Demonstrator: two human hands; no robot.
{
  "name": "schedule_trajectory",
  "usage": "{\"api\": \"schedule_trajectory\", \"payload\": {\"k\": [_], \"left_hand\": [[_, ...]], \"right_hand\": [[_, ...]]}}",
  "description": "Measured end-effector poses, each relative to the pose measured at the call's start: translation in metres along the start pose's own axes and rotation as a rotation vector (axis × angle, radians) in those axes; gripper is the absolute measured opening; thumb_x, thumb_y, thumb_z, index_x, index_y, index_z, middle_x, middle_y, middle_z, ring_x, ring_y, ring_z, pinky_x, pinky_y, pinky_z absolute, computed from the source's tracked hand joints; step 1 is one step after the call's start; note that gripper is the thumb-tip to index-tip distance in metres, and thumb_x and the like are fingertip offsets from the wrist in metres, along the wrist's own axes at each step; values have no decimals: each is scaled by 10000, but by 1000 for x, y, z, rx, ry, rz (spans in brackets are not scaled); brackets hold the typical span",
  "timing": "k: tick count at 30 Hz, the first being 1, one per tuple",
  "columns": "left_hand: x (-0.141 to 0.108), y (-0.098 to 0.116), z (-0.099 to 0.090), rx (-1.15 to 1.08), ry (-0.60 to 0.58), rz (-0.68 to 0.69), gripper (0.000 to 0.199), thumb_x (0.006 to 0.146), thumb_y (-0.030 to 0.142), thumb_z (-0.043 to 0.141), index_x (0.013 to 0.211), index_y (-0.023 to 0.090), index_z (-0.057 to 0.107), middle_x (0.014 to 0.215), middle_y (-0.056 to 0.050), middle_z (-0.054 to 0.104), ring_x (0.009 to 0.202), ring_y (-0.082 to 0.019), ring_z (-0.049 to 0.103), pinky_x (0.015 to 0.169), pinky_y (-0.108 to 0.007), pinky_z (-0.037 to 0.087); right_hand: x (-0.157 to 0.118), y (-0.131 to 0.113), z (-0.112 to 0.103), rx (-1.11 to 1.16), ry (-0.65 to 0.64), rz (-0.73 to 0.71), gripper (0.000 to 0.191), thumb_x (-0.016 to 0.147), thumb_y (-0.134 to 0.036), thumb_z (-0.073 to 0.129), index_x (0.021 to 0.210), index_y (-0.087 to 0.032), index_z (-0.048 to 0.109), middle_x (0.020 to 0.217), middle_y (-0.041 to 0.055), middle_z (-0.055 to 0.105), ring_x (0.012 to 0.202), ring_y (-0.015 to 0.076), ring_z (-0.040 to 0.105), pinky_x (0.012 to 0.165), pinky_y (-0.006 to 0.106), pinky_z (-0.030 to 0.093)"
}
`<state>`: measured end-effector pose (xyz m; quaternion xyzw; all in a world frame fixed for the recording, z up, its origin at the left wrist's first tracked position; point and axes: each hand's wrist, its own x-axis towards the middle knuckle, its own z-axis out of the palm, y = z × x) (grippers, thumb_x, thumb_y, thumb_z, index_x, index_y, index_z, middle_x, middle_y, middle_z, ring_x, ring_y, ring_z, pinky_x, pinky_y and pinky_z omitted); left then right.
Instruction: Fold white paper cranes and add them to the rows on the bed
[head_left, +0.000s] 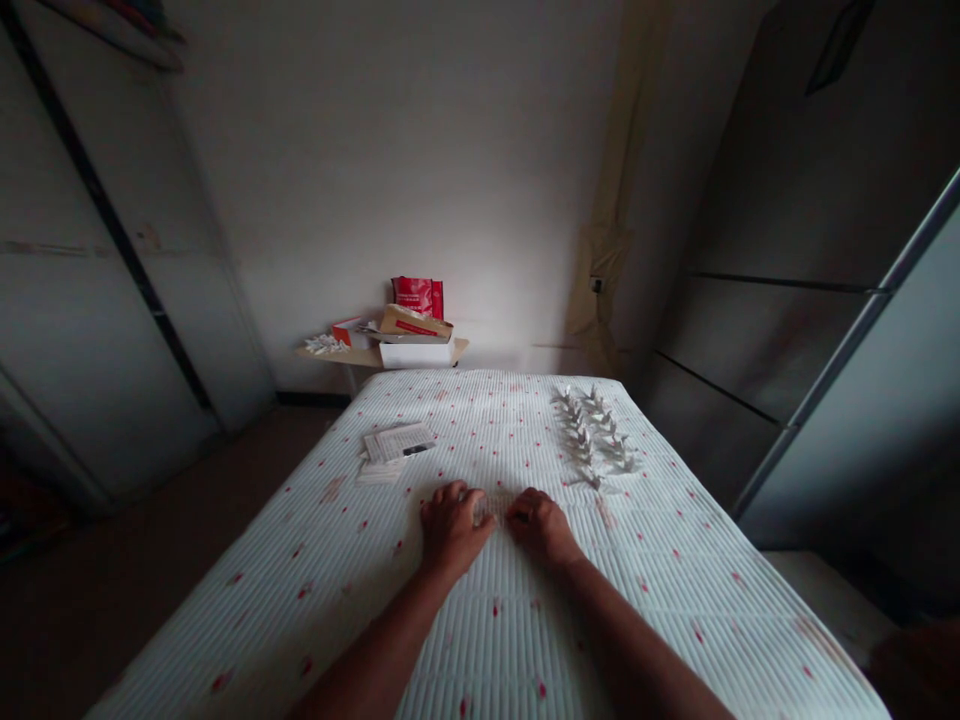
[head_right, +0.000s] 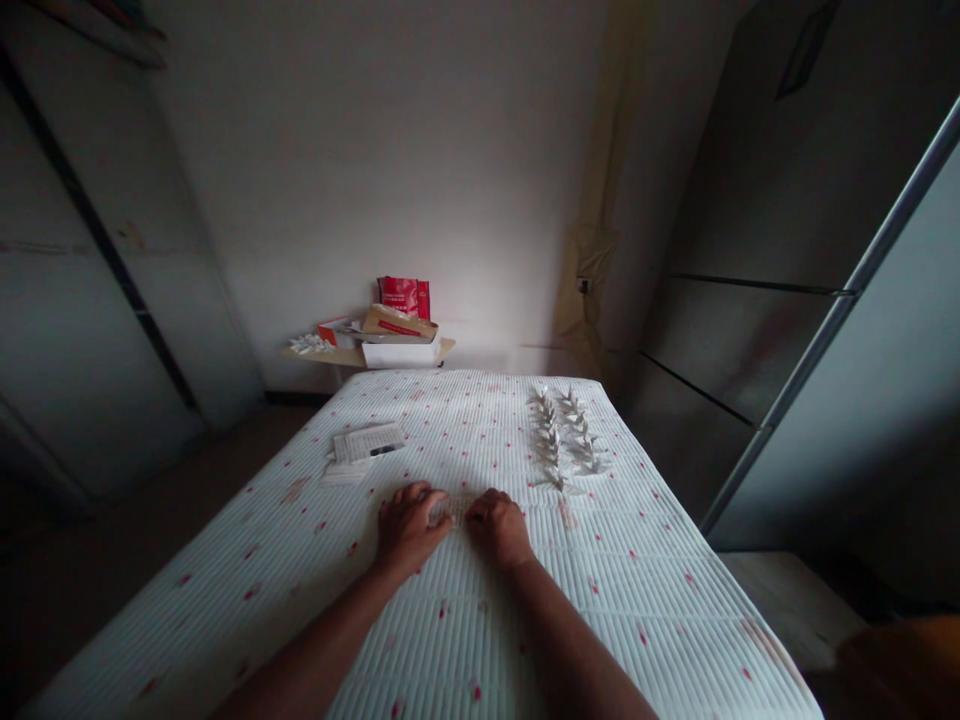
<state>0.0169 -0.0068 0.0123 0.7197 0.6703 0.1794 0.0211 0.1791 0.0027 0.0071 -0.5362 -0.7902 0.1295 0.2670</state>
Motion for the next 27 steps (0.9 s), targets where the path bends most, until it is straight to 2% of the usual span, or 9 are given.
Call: {"api": "schedule_trajectory", "payload": {"k": [5, 10, 18, 27], "left_hand": [[3, 4, 4, 27, -62, -39, 453, 689, 474, 562, 1112, 317, 528, 1298, -42, 432, 1193, -270, 354, 951, -437, 255], [7, 5, 2, 29, -129, -78, 473, 672, 445, 571, 1125, 321, 518, 1329, -43, 412, 1216, -273, 345, 949, -432, 277], [9, -10, 2, -7, -79, 1, 433, 670, 369, 571, 1100, 323, 547, 1254, -12, 491, 1133, -246, 436, 916, -392, 324], [11, -30, 1, -42, -69, 55, 465, 668, 287, 586, 1130, 314, 543, 1267, 12, 499, 1147, -201, 448, 962, -320, 323]], "right_hand": [[1, 0, 2, -38, 7, -5, 190, 733, -99, 541, 759, -198, 701, 798, 35, 641, 796, 144, 582, 741, 211, 420], [1, -2, 2, -54, 4, 19, 198, 722, -96, 541, 754, -205, 703, 800, 33, 644, 781, 141, 586, 709, 201, 421], [1, 1, 3, -43, 12, -1, 203, 711, -89, 545, 743, -208, 707, 790, 30, 650, 791, 144, 587, 720, 199, 424], [1, -3, 0, -52, -2, 19, 220, 702, -73, 534, 745, -204, 705, 804, 32, 654, 793, 141, 592, 728, 201, 428]]}}
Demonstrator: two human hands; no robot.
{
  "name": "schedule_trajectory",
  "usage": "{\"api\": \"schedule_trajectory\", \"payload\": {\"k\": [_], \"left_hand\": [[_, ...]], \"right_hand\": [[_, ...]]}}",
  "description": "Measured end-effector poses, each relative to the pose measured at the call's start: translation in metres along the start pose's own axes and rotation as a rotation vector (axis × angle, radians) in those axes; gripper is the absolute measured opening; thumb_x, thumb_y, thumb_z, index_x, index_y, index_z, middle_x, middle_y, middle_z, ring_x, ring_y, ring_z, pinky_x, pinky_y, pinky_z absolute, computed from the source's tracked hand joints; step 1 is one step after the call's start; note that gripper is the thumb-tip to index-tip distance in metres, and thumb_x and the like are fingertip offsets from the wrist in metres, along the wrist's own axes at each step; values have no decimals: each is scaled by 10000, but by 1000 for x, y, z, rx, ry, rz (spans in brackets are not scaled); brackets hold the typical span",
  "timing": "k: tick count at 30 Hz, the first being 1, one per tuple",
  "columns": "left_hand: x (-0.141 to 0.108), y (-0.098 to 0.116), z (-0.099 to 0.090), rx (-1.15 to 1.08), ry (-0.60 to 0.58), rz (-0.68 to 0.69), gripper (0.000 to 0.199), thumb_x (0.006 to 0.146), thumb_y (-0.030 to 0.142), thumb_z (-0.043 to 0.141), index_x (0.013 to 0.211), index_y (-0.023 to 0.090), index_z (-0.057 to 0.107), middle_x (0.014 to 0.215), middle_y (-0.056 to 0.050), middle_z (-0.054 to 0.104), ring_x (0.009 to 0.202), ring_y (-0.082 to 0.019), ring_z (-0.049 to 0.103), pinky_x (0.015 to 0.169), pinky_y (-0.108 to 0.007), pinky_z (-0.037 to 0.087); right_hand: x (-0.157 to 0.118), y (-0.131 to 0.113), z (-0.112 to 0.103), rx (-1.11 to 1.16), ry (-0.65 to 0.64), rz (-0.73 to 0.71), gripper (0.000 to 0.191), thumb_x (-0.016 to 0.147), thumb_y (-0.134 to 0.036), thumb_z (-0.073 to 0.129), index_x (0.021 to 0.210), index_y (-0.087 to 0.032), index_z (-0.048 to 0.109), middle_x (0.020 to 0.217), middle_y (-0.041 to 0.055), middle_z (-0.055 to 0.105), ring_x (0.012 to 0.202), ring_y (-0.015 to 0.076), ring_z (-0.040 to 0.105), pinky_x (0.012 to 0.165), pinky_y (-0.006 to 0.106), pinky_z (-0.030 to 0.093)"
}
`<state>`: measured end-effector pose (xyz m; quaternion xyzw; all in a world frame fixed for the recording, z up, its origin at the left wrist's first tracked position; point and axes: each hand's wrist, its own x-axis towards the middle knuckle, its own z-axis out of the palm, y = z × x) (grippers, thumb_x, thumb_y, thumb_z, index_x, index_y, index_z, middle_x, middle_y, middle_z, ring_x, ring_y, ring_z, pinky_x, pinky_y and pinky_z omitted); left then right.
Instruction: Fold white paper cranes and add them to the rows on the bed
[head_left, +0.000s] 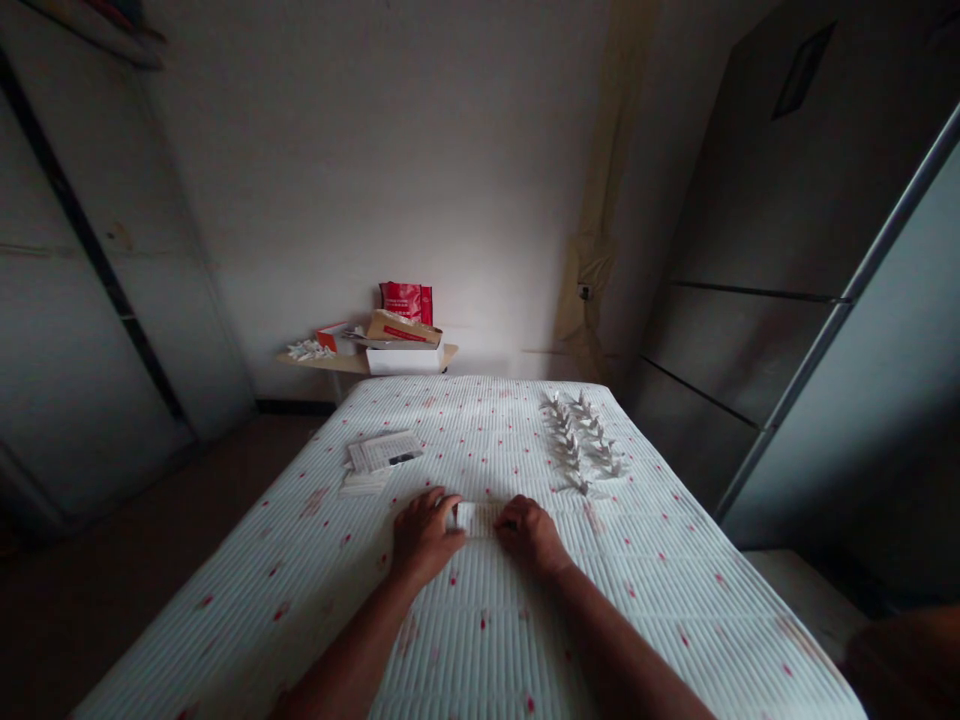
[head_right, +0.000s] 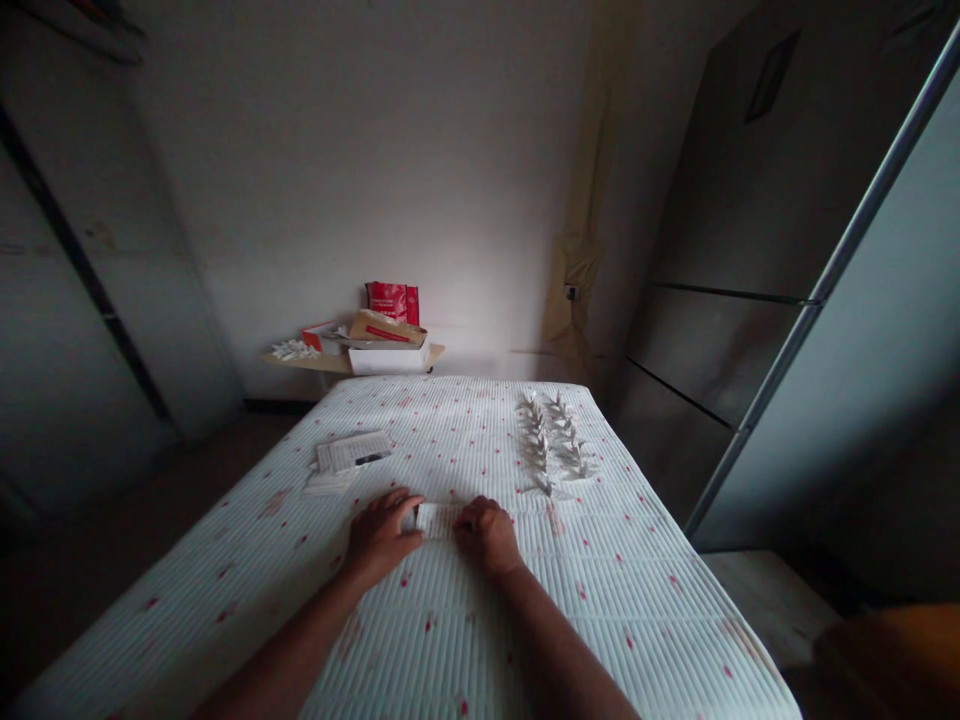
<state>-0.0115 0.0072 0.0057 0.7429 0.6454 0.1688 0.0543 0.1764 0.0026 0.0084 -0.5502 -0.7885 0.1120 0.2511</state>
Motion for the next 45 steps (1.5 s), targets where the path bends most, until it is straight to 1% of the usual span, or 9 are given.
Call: {"api": "schedule_trajectory", "payload": {"k": [10, 15, 19, 21, 25, 29, 33, 39, 45], "left_hand": [[-4, -8, 0, -93, 29, 35, 501, 655, 129, 521, 1139, 256, 553, 1263, -3, 526, 1198, -179, 426, 1024, -299, 294], [-6, -11, 1, -253, 167, 68, 476, 657, 34, 452, 1064, 242, 584, 1139, 14, 606, 1105, -126, 495, 1017, -248, 319], [-7, 5, 2, -271, 287, 86, 300, 748, 150, 480, 978, 268, 633, 1123, 1, 599, 1131, -166, 468, 1011, -302, 333], [-8, 16, 4, -209, 267, 62, 226, 759, 235, 524, 940, 285, 649, 1145, -1, 581, 1144, -196, 447, 986, -340, 344], [-10, 27, 11, -62, 185, 36, 286, 729, 282, 576, 1009, 271, 630, 1150, -38, 562, 1109, -237, 449, 946, -392, 335], [-9, 25, 13, -28, 142, 25, 324, 726, 266, 571, 1048, 266, 612, 1187, -48, 537, 1103, -238, 446, 942, -387, 314], [-6, 21, 12, -46, 73, -4, 343, 714, 262, 576, 1055, 270, 605, 1217, -40, 521, 1130, -236, 435, 960, -381, 301], [-4, 17, 13, -79, 54, -6, 407, 710, 174, 538, 1105, 262, 583, 1236, -34, 518, 1154, -213, 426, 985, -358, 297], [-5, 15, 17, -70, 57, 3, 467, 700, 131, 496, 1156, 213, 557, 1255, -54, 513, 1168, -223, 413, 1001, -369, 291]], "right_hand": [[0, 3, 2, 3, 16, -34, 206, 703, -74, 546, 741, -201, 704, 782, 29, 657, 800, 141, 591, 738, 196, 423], [0, 5, 5, 24, 33, -24, 214, 698, -76, 539, 736, -204, 706, 793, 28, 655, 796, 139, 590, 729, 193, 421], [0, 4, 3, 22, 12, 2, 217, 696, -75, 532, 737, -199, 704, 787, 28, 649, 781, 136, 588, 715, 190, 416], [0, 2, 2, 19, 9, 15, 212, 706, -85, 525, 741, -198, 701, 793, 29, 645, 774, 132, 584, 707, 188, 410], [0, -2, 2, -17, 0, 81, 157, 714, -136, 543, 745, -188, 688, 803, 33, 639, 749, 130, 577, 659, 188, 395], [2, -10, 4, -125, 21, 168, 103, 693, -257, 608, 748, -201, 674, 803, 37, 630, 759, 158, 572, 629, 215, 377], [3, -14, 3, -135, 10, 187, 108, 687, -225, 592, 756, -208, 673, 818, 38, 637, 775, 163, 577, 636, 220, 376], [0, 5, -3, 14, -16, 229, 172, 660, -131, 539, 747, -189, 676, 816, 38, 644, 713, 137, 588, 617, 197, 393], [-4, 32, -12, 187, 78, 218, 226, 642, -78, 485, 746, -164, 666, 770, 46, 655, 719, 157, 599, 665, 229, 431]]}}
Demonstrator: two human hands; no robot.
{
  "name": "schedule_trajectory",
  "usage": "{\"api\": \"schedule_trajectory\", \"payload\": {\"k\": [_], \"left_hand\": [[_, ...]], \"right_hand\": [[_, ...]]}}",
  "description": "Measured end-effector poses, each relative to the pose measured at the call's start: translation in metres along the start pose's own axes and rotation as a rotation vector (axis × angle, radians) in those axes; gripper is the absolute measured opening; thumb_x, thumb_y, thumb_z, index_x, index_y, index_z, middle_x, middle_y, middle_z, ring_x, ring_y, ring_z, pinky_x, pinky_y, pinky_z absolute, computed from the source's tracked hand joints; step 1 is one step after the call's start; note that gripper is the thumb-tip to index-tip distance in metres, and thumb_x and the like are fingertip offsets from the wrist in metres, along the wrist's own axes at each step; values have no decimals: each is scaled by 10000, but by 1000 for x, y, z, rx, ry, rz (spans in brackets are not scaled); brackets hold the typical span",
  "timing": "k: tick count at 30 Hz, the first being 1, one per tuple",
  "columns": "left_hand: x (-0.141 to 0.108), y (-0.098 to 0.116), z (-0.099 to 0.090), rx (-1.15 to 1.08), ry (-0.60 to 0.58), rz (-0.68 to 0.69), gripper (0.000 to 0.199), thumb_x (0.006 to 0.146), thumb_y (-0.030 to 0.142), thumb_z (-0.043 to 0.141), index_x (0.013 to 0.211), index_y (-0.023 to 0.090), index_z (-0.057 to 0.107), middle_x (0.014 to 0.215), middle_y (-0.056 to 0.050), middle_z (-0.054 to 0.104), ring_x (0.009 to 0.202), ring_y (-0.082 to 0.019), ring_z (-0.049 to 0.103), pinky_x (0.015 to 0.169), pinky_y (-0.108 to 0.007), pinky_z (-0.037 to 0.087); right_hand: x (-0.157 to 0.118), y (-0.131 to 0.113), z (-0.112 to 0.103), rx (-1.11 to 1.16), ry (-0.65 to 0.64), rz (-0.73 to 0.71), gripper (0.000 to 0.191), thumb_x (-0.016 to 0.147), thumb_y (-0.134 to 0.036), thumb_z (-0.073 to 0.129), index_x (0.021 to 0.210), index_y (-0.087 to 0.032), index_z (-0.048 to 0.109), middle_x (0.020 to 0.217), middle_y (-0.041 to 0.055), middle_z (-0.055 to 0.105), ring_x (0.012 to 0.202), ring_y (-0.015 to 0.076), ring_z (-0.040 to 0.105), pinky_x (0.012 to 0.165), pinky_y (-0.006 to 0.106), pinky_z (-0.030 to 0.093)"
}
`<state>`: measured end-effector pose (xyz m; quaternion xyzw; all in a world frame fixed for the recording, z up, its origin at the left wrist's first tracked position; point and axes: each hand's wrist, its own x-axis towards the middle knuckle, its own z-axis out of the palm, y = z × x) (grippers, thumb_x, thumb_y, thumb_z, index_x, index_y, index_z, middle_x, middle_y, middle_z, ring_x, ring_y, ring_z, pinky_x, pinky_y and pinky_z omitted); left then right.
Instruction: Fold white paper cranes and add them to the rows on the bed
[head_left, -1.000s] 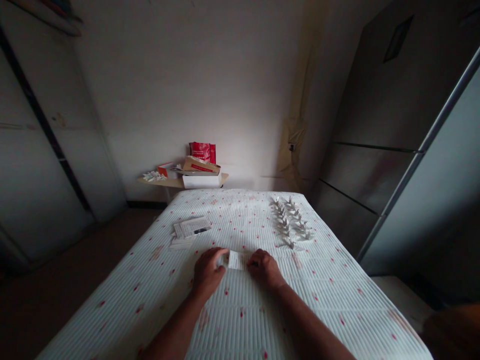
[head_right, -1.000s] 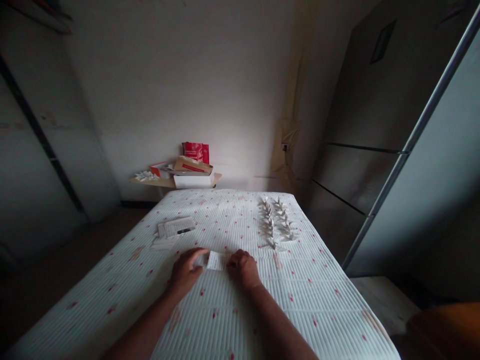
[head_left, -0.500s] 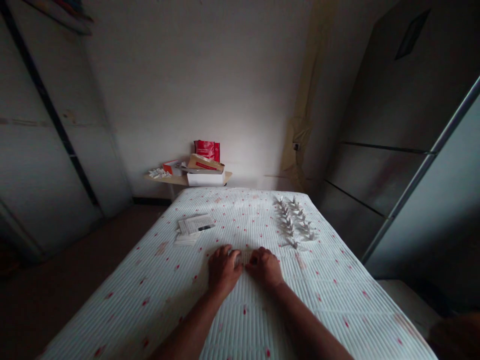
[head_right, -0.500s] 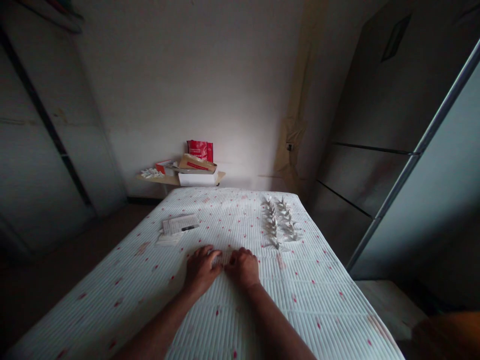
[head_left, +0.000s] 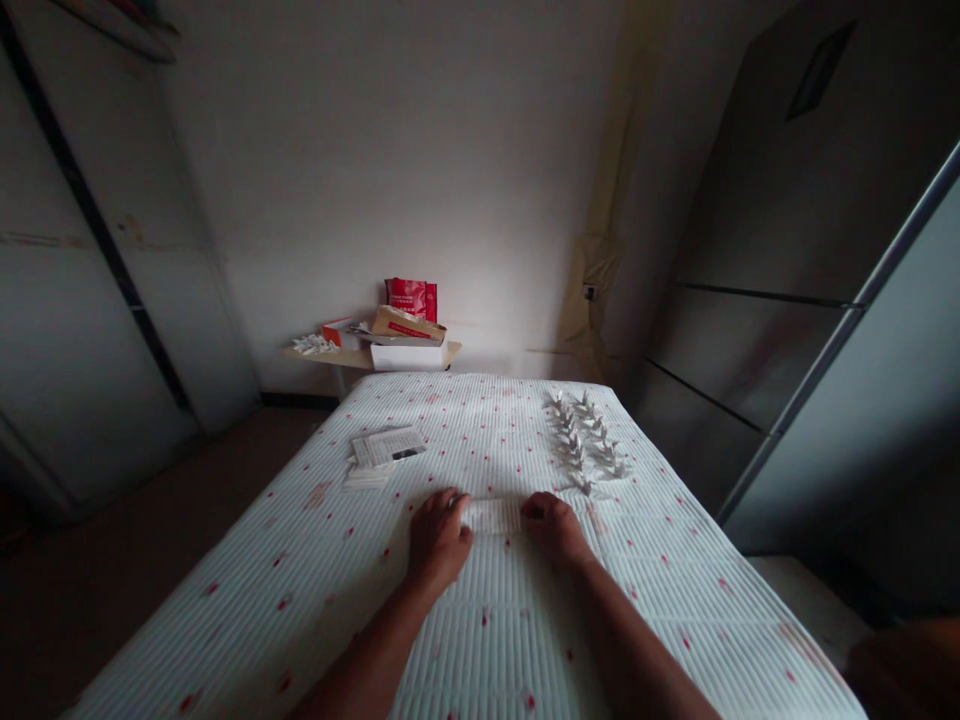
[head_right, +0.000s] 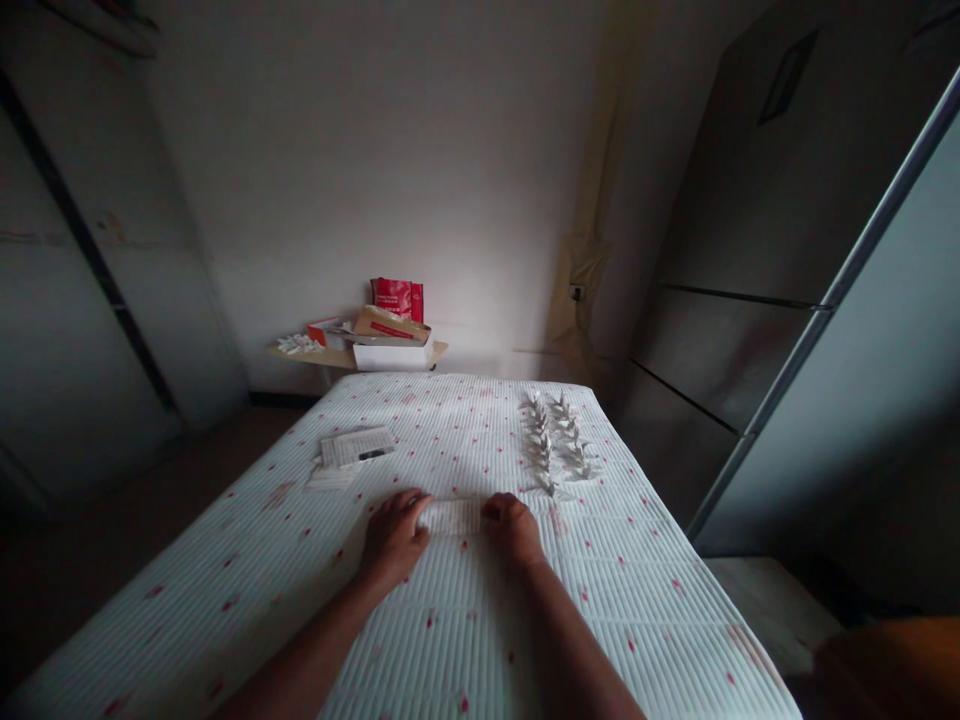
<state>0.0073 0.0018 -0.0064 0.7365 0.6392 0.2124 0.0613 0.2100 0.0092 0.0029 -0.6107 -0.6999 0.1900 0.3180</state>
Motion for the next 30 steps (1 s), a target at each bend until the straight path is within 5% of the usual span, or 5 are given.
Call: {"api": "schedule_trajectory", "payload": {"k": [8, 13, 23, 30], "left_hand": [[-4, 3, -2, -14, 76, 38, 516, 666, 129, 499, 1181, 159, 520, 1215, -92, 540, 1146, -230, 432, 1006, -371, 290], [-3, 0, 1, -38, 150, 56, 523, 631, 123, 513, 1155, 141, 517, 1151, -102, 575, 1096, -241, 472, 977, -370, 330], [-4, -3, 5, -174, 361, 198, 346, 590, 38, 502, 897, 184, 570, 1042, -73, 575, 1032, -230, 488, 926, -377, 390], [-10, 3, -10, -140, 278, 160, 206, 638, 46, 514, 676, 219, 619, 932, -41, 565, 970, -217, 471, 878, -349, 392]], "right_hand": [[1, 0, 5, 153, 64, -140, 441, 674, -224, 605, 1108, -147, 590, 1061, 109, 618, 916, 220, 573, 814, 347, 454], [1, -6, 9, -6, 67, -231, 414, 620, -142, 643, 1032, -171, 612, 1054, 107, 614, 986, 248, 537, 880, 382, 414], [-5, -13, 8, 155, 240, -291, 183, 615, -83, 533, 766, -178, 576, 791, 42, 587, 783, 184, 539, 729, 297, 434], [-21, -31, 1, 166, 39, -303, 119, 652, -103, 534, 700, -185, 607, 754, 28, 600, 740, 162, 552, 699, 261, 415]]}}
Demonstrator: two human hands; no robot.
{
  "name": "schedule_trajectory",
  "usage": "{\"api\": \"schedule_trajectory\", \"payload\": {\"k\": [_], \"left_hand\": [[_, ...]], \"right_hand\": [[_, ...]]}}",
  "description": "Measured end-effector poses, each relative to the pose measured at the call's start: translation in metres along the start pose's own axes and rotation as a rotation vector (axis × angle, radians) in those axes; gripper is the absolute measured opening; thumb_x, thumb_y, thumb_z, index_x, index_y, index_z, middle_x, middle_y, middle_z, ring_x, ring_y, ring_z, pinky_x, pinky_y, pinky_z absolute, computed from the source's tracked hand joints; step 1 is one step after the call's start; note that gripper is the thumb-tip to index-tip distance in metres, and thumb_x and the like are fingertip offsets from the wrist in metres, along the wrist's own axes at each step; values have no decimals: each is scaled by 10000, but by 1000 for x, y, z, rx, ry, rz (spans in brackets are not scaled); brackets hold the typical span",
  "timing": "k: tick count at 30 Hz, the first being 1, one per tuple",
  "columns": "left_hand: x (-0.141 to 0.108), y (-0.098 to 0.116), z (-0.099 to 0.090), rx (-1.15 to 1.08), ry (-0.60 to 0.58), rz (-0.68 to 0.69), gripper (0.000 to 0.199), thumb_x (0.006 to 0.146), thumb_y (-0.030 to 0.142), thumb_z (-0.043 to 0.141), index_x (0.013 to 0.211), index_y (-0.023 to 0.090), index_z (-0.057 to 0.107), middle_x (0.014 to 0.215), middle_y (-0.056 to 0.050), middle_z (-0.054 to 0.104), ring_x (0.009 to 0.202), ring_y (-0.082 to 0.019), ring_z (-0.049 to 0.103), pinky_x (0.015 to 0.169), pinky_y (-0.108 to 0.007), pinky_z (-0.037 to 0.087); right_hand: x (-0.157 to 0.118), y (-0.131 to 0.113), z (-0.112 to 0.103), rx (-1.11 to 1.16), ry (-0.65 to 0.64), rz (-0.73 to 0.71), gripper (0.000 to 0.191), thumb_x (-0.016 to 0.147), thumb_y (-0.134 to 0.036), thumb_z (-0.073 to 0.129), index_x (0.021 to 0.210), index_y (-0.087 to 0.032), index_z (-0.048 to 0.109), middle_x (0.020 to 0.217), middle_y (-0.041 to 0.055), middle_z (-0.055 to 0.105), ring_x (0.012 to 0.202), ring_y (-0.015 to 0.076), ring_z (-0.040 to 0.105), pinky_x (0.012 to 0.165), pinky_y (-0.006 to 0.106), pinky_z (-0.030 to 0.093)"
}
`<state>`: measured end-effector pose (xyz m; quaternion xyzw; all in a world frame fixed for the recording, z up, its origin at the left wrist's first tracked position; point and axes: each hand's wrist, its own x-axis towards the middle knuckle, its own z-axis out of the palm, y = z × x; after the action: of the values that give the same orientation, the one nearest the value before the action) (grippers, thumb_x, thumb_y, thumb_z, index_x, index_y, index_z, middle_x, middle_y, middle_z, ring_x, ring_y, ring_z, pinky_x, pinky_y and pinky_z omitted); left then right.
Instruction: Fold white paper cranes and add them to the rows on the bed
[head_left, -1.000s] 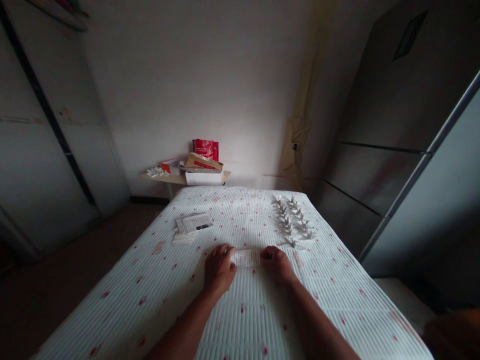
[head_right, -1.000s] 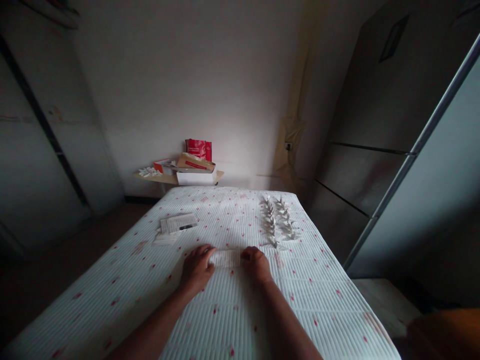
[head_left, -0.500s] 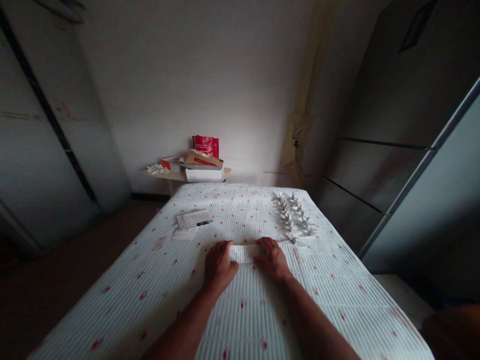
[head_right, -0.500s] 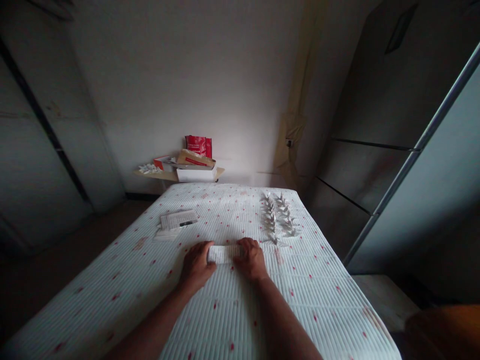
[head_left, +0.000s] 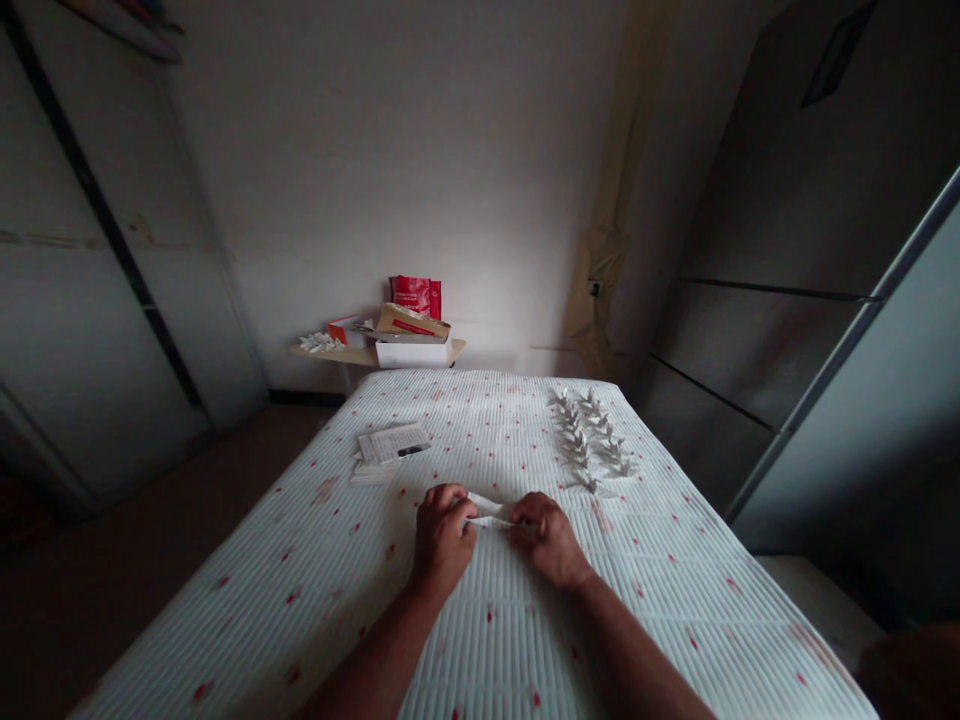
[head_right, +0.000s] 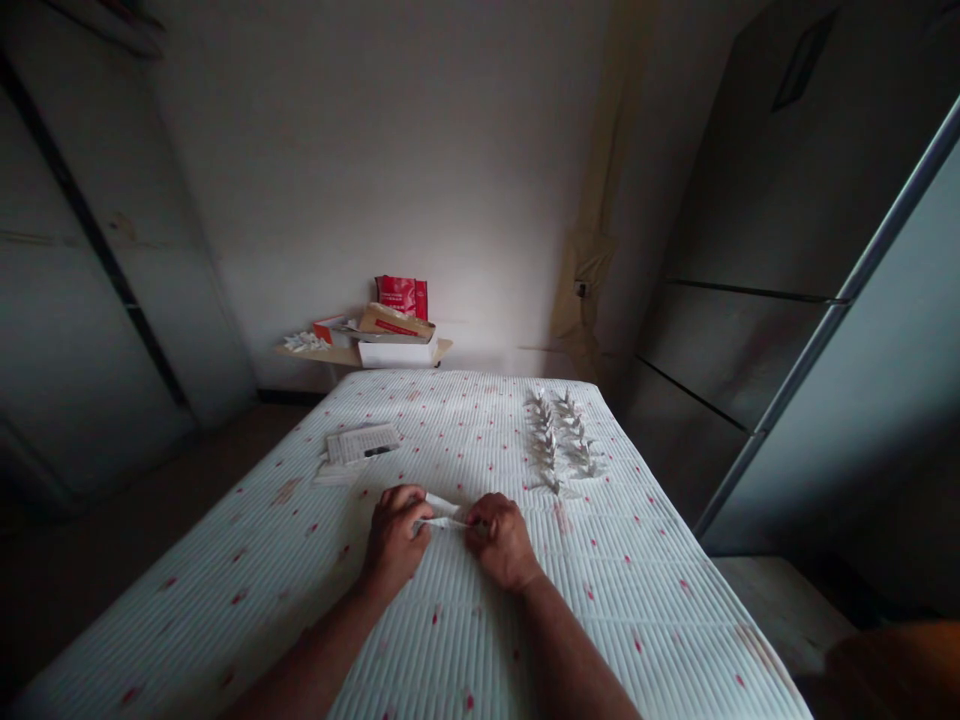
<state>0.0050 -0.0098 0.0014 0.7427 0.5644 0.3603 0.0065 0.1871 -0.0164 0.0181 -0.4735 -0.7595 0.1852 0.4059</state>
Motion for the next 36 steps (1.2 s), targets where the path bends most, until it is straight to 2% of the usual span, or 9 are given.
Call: {"api": "schedule_trajectory", "payload": {"k": [3, 6, 8, 14, 16, 19, 24, 31, 36], "left_hand": [[1, 0, -3, 38, -39, -60, 236, 661, 46, 505, 686, 237, 639, 906, -36, 561, 945, -213, 468, 868, -348, 389], [1, -1, -4, 74, -42, -82, 255, 677, 43, 494, 708, 240, 653, 890, -40, 552, 921, -209, 468, 859, -338, 387], [1, -2, -3, 76, -55, -75, 259, 684, 40, 486, 715, 235, 653, 861, -39, 550, 896, -198, 473, 837, -317, 391], [-2, -9, 2, -23, -167, -59, 305, 668, -38, 431, 649, 204, 616, 791, -5, 549, 831, -129, 508, 765, -226, 393], [-3, -11, 2, -43, -191, -59, 323, 656, -61, 428, 640, 201, 617, 795, 1, 559, 833, -122, 513, 770, -221, 392], [-3, -14, 1, -46, -190, -74, 338, 648, -75, 435, 641, 201, 628, 838, -2, 571, 869, -127, 511, 808, -235, 392], [-3, -13, 1, -61, -177, -63, 332, 657, -71, 442, 637, 196, 638, 840, -8, 576, 868, -128, 513, 818, -237, 397], [-1, -15, 2, -64, -140, -102, 346, 678, -48, 434, 710, 205, 667, 926, -19, 593, 915, -134, 539, 846, -255, 419], [1, -17, -2, -152, -65, -156, 359, 754, 36, 401, 937, 209, 656, 959, -36, 643, 941, -151, 578, 880, -281, 436]], "right_hand": [[0, -4, -1, -24, -65, -27, 76, 721, -204, 560, 706, -187, 632, 765, 34, 617, 775, 174, 555, 727, 270, 405], [1, -4, -3, -57, -126, -47, 290, 845, -337, 455, 666, -178, 619, 678, 25, 589, 725, 158, 540, 702, 252, 388], [2, -4, -3, -60, -117, -32, 382, 890, -364, 375, 640, -174, 593, 642, 18, 564, 681, 144, 522, 665, 236, 375], [0, 0, -3, 97, -111, 61, 460, 919, -398, 286, 655, -157, 576, 635, 9, 550, 640, 135, 516, 594, 222, 368], [0, 5, -1, 150, -87, 96, 426, 913, -374, 293, 720, -149, 598, 674, 16, 574, 651, 139, 533, 599, 226, 390], [2, 14, 1, 82, 19, 105, 209, 809, -301, 482, 863, -156, 622, 810, 45, 618, 757, 166, 560, 685, 253, 432], [8, 22, 5, -43, 87, 44, 279, 741, -220, 548, 1004, -166, 622, 969, 92, 631, 943, 207, 544, 835, 316, 422], [7, 16, 5, -129, -35, 99, 189, 783, -223, 475, 746, -171, 652, 700, 25, 627, 674, 146, 552, 611, 226, 389], [5, 16, 4, -68, -33, 99, 202, 802, -248, 459, 743, -166, 634, 650, 0, 594, 614, 126, 524, 559, 205, 353]]}}
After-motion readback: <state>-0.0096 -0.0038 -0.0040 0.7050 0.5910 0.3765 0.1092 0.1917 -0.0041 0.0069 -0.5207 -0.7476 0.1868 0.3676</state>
